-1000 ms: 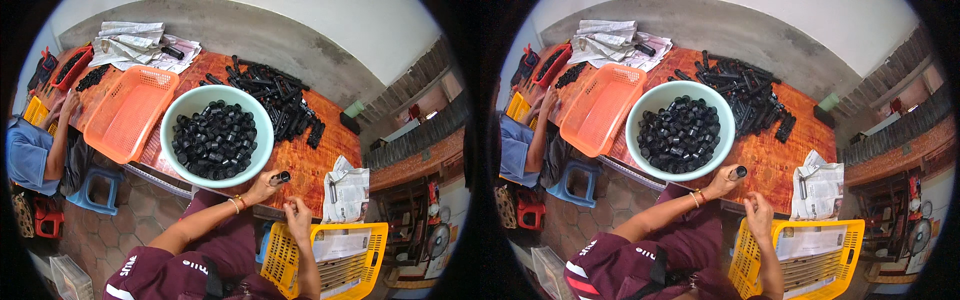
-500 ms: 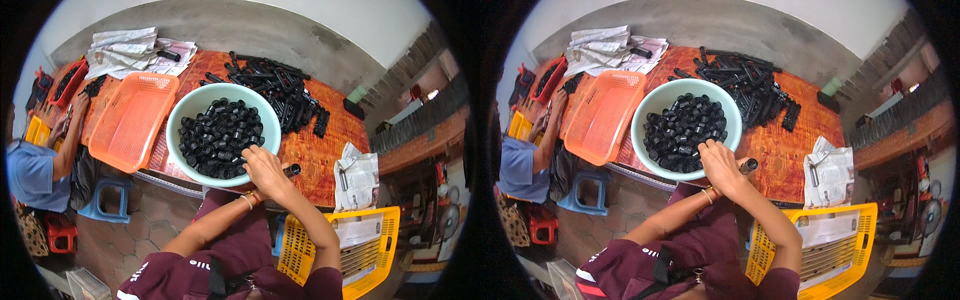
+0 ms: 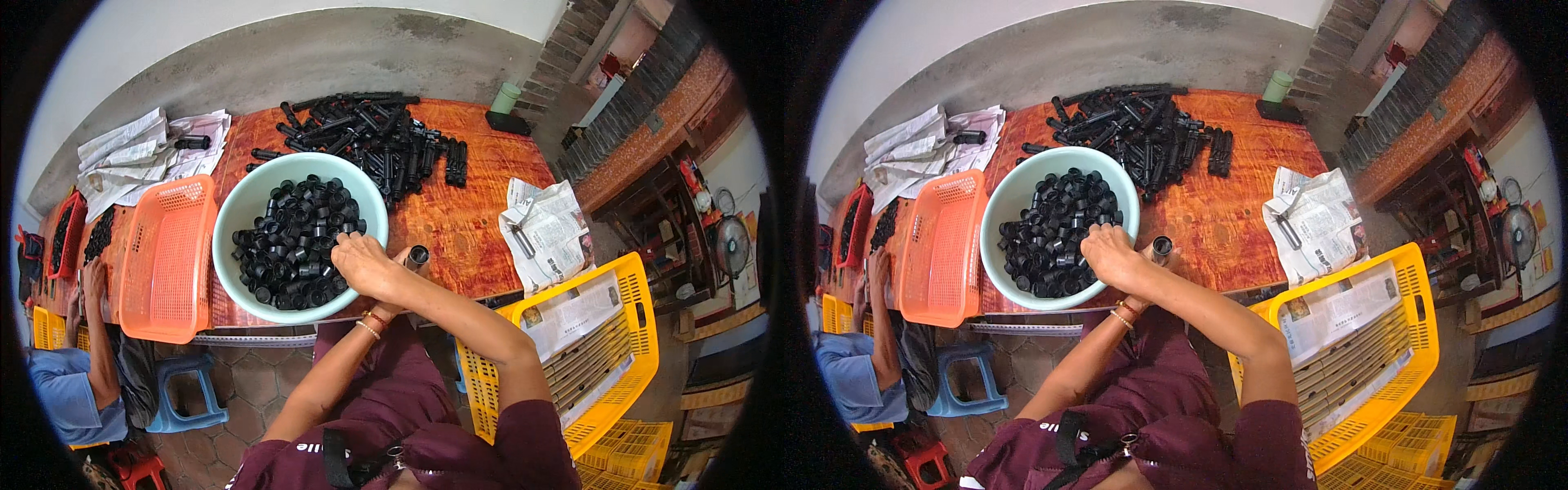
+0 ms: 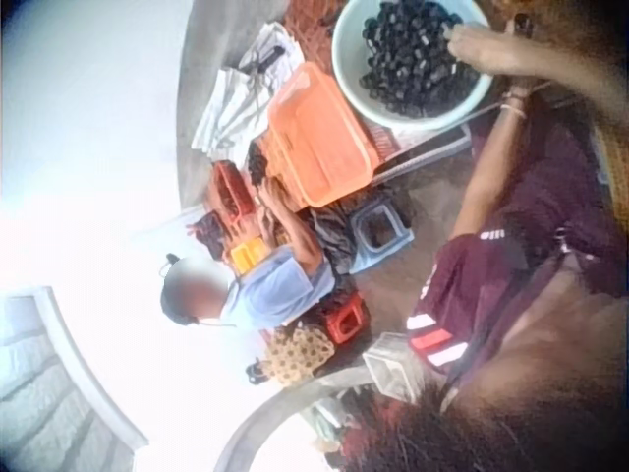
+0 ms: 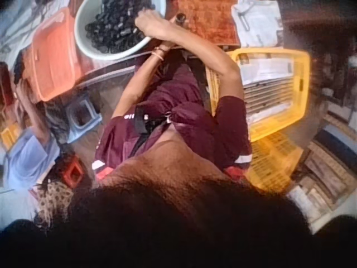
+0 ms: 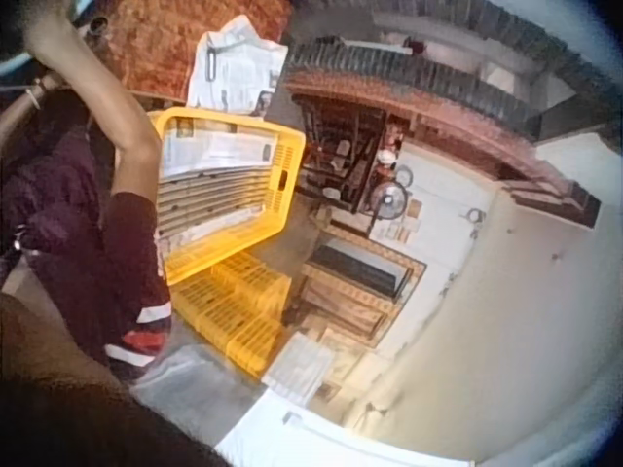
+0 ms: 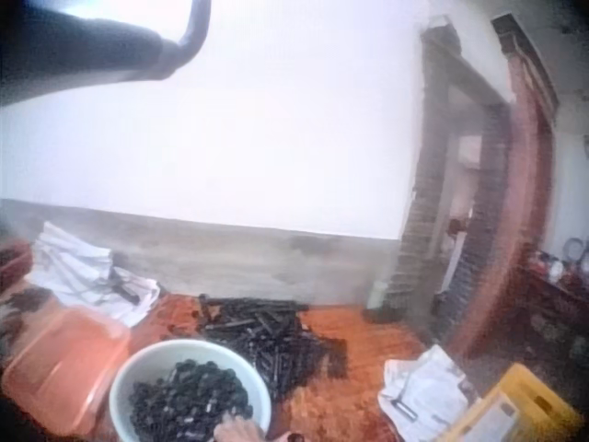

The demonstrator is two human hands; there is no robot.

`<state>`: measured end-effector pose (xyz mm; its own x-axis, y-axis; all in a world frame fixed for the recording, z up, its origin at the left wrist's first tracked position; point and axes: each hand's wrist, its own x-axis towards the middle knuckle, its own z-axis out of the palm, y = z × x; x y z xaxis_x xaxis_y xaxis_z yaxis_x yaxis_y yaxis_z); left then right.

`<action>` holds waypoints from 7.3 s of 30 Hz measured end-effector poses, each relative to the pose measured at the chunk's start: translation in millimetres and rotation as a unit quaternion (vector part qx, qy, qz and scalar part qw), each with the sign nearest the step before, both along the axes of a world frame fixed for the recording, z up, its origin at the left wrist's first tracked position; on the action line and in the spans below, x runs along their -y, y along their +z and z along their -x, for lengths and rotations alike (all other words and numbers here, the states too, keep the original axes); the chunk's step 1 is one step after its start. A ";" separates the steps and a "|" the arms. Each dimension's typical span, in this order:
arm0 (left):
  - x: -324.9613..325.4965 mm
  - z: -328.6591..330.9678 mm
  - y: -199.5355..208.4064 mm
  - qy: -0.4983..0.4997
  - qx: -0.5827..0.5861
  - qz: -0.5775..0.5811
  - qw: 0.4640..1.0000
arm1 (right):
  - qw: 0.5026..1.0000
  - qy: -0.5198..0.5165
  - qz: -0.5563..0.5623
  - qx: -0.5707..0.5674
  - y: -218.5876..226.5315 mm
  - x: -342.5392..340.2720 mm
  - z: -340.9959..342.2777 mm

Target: The person repeatedly picks a black cylindrical part from a bowl, places it onto a metal rod, and then places the assembled unit into a yellow crate. The process is repeated continuously.

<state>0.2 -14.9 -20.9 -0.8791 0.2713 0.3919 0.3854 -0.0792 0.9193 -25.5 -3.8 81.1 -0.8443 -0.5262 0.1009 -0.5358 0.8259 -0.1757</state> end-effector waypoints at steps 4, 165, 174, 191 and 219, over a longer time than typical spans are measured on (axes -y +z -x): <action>-1.3 0.5 -5.1 0.003 -0.011 0.004 1.000 | 0.981 0.047 0.191 0.001 14.3 -9.4 -14.6; -26.9 -21.3 2.8 -0.122 0.040 0.042 0.991 | 0.988 -0.108 0.106 0.031 23.9 -69.8 -17.7; 7.0 -28.8 86.2 -0.169 0.102 0.104 0.975 | 0.841 -0.194 0.496 0.098 55.7 -94.8 -44.5; 421.4 83.9 128.2 0.322 0.067 0.263 0.907 | 0.920 -0.359 0.150 -0.049 -7.0 -191.5 -152.3; 574.1 170.0 -37.7 0.220 0.112 0.417 0.875 | 0.743 -0.485 0.438 -0.144 -5.3 -276.1 -191.4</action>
<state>-169.8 -589.0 -58.5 -0.9997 -0.0021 0.0236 0.0135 0.7662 0.6424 165.8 272.4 75.9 -0.6610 0.6895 0.2960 0.1178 0.4850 -0.8665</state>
